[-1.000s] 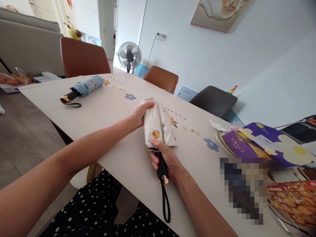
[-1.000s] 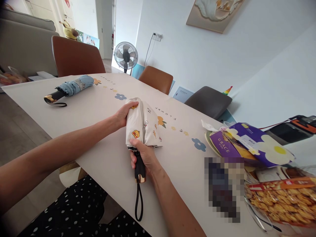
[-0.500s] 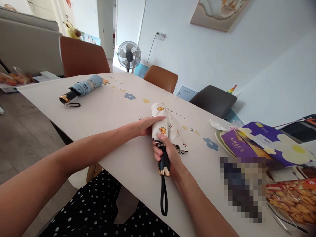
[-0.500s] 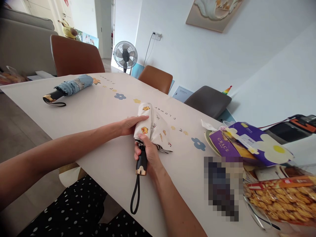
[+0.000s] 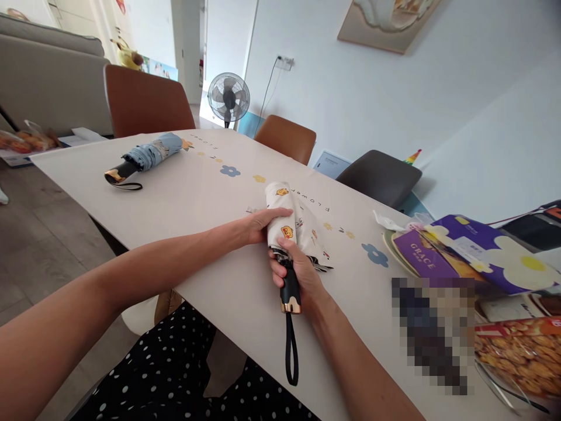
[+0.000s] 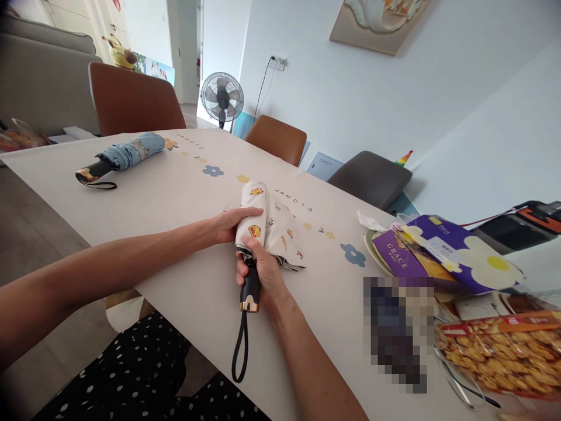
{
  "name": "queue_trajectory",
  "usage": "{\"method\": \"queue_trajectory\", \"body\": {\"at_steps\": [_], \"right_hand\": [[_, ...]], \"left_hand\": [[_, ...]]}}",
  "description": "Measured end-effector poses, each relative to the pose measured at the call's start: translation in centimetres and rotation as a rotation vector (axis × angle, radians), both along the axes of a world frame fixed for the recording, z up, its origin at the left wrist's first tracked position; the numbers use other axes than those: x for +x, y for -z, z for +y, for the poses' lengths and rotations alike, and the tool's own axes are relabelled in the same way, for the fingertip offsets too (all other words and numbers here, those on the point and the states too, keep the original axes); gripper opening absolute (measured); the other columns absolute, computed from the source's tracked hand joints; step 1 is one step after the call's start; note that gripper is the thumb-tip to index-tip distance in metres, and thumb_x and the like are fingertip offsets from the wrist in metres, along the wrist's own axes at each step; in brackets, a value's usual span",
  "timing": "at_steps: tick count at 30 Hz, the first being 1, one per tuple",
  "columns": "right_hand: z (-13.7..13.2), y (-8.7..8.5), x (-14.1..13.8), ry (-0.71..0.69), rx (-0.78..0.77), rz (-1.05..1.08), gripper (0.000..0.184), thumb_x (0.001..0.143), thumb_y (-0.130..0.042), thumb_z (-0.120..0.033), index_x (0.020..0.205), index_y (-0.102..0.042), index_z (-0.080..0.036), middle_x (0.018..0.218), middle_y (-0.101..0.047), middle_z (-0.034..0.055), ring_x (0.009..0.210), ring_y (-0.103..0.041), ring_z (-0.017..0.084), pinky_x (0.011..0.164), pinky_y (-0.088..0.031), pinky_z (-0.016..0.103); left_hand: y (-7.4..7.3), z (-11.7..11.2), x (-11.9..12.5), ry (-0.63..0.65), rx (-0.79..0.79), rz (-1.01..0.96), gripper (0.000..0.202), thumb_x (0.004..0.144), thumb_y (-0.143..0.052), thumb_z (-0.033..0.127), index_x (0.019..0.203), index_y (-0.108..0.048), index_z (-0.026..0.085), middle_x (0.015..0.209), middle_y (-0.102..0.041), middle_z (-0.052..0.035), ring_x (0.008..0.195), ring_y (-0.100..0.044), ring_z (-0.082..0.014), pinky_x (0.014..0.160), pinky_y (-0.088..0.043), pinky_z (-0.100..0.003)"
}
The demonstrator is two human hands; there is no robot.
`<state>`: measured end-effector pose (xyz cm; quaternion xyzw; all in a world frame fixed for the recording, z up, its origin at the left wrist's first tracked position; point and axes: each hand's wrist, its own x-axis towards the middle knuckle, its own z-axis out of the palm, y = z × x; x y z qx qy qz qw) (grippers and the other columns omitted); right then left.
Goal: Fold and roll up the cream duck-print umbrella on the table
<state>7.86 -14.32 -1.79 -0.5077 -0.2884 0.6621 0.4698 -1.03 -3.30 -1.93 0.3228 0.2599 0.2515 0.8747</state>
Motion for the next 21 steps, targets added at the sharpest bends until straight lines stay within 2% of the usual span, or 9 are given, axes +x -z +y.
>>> {"method": "queue_trajectory", "body": {"at_steps": [7, 14, 21], "right_hand": [[-0.04, -0.15, -0.13, 0.013, -0.014, 0.020, 0.033, 0.074, -0.058, -0.046, 0.067, -0.051, -0.015, 0.041, -0.041, -0.0051, 0.031, -0.035, 0.006, 0.031, -0.028, 0.018], [0.01, 0.45, 0.33, -0.030, 0.015, 0.020, 0.034, 0.076, -0.055, -0.046, 0.067, -0.053, -0.014, 0.040, -0.041, -0.0047, 0.030, -0.039, 0.007, 0.032, -0.028, 0.017], [-0.08, 0.20, 0.20, -0.012, -0.002, 0.016, 0.033, 0.076, -0.056, -0.046, 0.067, -0.053, -0.014, 0.040, -0.041, -0.0047, 0.030, -0.039, 0.007, 0.032, -0.028, 0.018]], "left_hand": [[-0.05, -0.05, -0.05, -0.025, 0.072, 0.041, 0.033, 0.069, -0.066, 0.029, 0.094, -0.056, 0.010, 0.084, -0.067, -0.0123, 0.079, -0.064, -0.0223, 0.077, -0.051, -0.036], [-0.02, 0.00, -0.15, -0.011, 0.073, 0.032, 0.032, 0.069, -0.066, 0.030, 0.093, -0.057, 0.010, 0.086, -0.067, -0.0139, 0.078, -0.063, -0.0223, 0.078, -0.051, -0.036], [0.36, 0.25, -0.10, -0.009, 0.071, 0.013, 0.033, 0.068, -0.068, 0.028, 0.092, -0.057, 0.010, 0.086, -0.067, -0.0146, 0.076, -0.063, -0.0221, 0.080, -0.050, -0.039]]}}
